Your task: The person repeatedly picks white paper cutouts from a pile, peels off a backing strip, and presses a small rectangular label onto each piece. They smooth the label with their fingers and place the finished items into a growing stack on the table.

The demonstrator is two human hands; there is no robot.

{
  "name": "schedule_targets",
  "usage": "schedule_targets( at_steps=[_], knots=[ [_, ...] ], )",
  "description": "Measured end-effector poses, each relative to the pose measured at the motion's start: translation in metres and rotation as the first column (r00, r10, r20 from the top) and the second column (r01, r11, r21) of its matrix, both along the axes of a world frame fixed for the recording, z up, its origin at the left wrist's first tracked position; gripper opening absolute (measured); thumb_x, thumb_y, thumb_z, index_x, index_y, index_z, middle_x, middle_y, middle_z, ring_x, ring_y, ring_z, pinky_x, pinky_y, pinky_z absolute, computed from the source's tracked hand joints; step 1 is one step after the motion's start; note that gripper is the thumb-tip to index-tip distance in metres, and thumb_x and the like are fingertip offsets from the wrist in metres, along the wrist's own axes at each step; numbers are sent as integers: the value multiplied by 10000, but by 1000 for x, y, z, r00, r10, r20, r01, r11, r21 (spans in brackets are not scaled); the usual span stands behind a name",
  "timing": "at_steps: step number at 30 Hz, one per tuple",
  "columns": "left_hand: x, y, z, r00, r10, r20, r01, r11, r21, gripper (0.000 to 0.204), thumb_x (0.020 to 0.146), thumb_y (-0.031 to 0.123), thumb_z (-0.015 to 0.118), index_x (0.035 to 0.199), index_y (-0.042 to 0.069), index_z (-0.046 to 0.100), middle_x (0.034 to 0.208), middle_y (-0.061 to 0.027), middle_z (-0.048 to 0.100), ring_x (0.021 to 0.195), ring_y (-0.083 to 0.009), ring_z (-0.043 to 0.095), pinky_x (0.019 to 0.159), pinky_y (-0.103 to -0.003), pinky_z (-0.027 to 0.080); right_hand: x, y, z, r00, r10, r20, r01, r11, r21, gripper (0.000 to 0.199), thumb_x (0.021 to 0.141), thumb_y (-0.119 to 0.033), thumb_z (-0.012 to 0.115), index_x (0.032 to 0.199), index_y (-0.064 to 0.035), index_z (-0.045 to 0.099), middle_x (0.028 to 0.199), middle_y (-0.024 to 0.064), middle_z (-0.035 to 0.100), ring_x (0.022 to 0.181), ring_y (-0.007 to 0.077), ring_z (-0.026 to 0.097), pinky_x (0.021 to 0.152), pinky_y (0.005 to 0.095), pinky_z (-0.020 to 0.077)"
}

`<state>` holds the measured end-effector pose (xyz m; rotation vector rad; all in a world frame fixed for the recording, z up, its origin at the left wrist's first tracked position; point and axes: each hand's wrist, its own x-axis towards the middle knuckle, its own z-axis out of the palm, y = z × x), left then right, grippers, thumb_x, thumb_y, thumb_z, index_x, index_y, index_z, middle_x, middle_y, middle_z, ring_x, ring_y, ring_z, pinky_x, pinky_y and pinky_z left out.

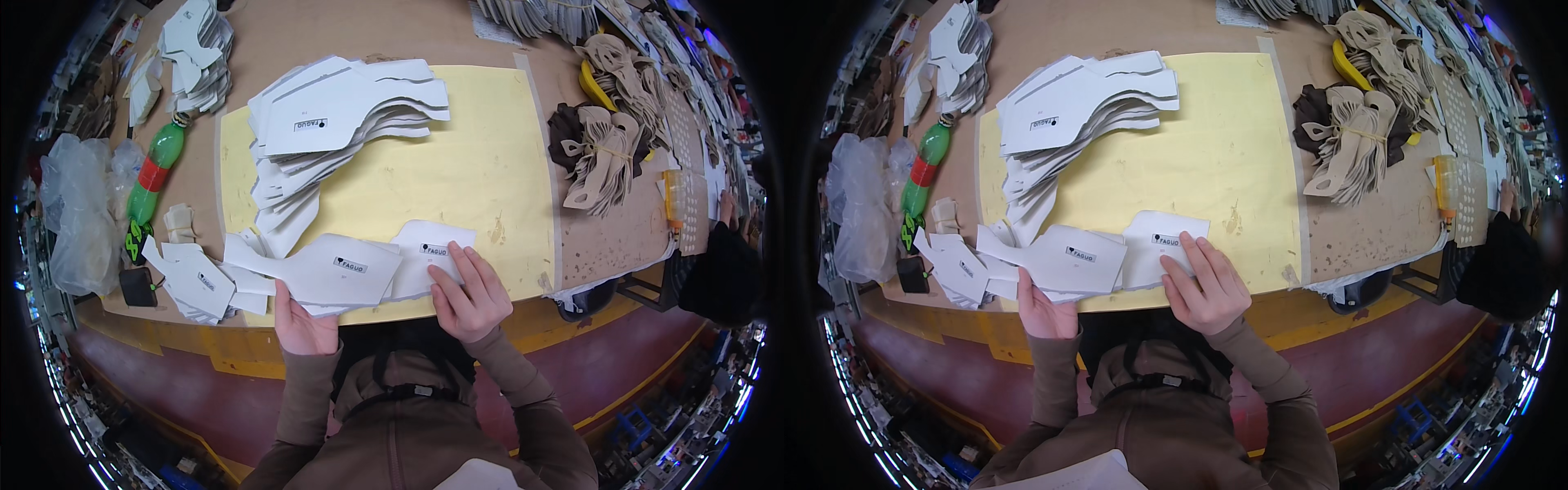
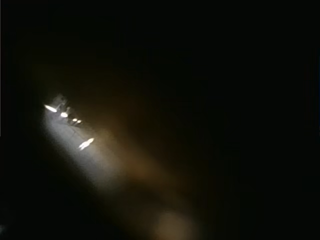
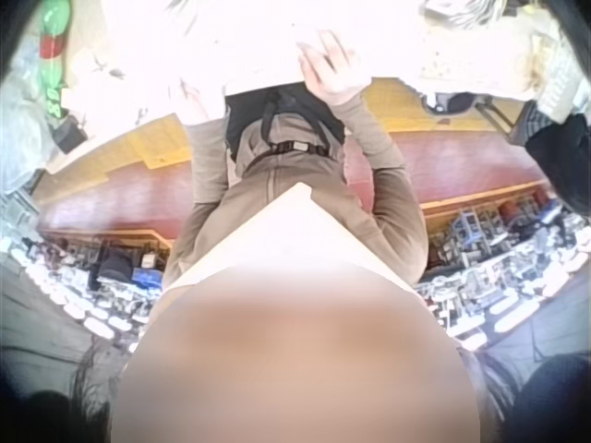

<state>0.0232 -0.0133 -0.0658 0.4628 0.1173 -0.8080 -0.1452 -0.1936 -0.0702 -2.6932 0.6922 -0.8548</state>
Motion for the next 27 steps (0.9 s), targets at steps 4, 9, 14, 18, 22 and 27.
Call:
schedule_targets(
  at_steps=[4,9,14,18,22,27],
  knots=[
    [2,-6,-8,1000,19,17,-19,1000,0,491,1112,324,362,1506,33,394,1511,-145,485,1408,-323,453,1157,-566,387,-1,0,-4,1000,-14,21,15,1000,-12,185,821,-160,712,986,-124,787,1173,91,731,1036,245,696,856,347,587],
    [6,-11,-13,999,-50,7,50,998,-36,511,1117,365,319,1511,41,351,1521,-187,437,1404,-371,443,1146,-605,386,-5,0,-11,994,31,109,-22,997,-80,154,828,-134,683,946,-85,769,1060,35,761,919,191,720,796,304,587],
    [7,-12,-11,999,-52,-7,52,997,-51,511,1118,364,309,1517,46,333,1506,-192,446,1405,-382,438,1143,-611,389,-9,2,-15,988,44,145,-24,990,-139,122,870,-132,656,882,-81,765,1000,25,768,851,185,716,741,294,556],
    [6,-13,-11,999,-46,10,46,997,-57,512,1119,364,306,1517,43,327,1505,-194,446,1406,-383,437,1140,-609,396,-9,3,-17,988,24,153,1,987,-161,108,850,-142,671,894,-106,763,1015,-7,768,877,141,718,706,252,524],
    [6,-13,-11,999,-36,-29,35,998,-43,509,1118,358,313,1515,39,323,1501,-196,447,1405,-381,438,1144,-608,392,-9,3,-18,987,23,159,5,985,-170,108,838,-146,680,901,-113,762,1020,-17,767,885,125,721,695,236,513],
    [6,-13,-12,999,-51,9,51,997,-63,507,1117,353,322,1513,37,321,1498,-198,447,1404,-382,438,1146,-606,389,-9,3,-19,988,32,150,-6,985,-171,110,854,-148,669,892,-107,764,1009,-9,770,867,137,720,697,246,512]
  ],
)
